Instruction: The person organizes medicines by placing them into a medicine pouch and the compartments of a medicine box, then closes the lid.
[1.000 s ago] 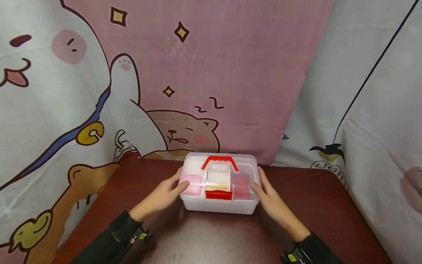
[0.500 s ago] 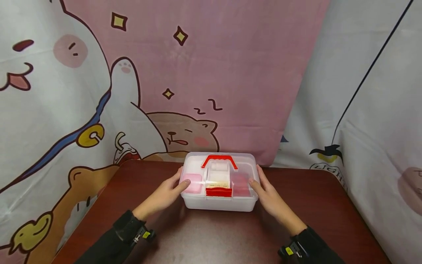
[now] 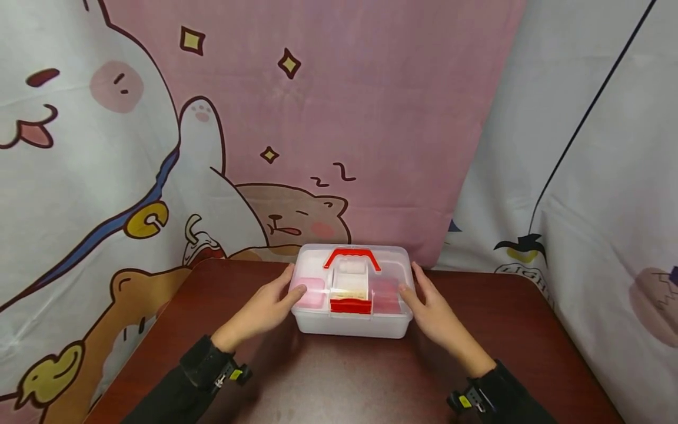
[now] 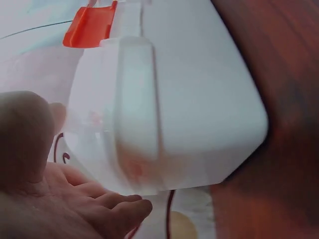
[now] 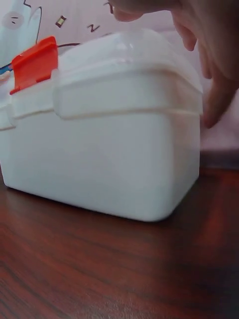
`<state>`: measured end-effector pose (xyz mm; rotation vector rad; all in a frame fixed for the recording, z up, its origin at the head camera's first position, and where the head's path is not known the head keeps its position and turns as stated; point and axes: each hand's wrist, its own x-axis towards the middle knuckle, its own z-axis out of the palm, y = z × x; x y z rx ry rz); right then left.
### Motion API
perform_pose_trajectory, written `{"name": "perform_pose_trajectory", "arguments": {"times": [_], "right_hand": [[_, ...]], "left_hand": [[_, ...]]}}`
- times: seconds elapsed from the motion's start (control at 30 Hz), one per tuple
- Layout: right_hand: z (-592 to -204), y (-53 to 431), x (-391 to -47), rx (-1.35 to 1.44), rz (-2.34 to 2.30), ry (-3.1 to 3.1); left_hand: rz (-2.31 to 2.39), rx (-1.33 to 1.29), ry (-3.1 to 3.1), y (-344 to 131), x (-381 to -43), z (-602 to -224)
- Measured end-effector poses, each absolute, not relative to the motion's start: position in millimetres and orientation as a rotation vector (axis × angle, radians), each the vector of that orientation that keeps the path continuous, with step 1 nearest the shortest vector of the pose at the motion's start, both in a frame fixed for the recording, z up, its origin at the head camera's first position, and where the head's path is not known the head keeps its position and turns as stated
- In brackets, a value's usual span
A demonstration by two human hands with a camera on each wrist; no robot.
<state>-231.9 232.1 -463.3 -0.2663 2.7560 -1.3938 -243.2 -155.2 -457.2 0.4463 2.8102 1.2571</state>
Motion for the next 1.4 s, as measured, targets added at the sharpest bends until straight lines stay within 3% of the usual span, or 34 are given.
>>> {"name": "perform_pose_trajectory", "arguments": {"times": [0.6, 1.4], "right_hand": [[-432, 184, -224, -0.605, -0.949, 3.185], [-436, 187, -222, -0.706, -0.824, 3.047]], "left_hand": [[0.898, 0.871, 2.987, -115, -241, -420], [0.616, 0.988, 2.977, -117, -241, -425]]}}
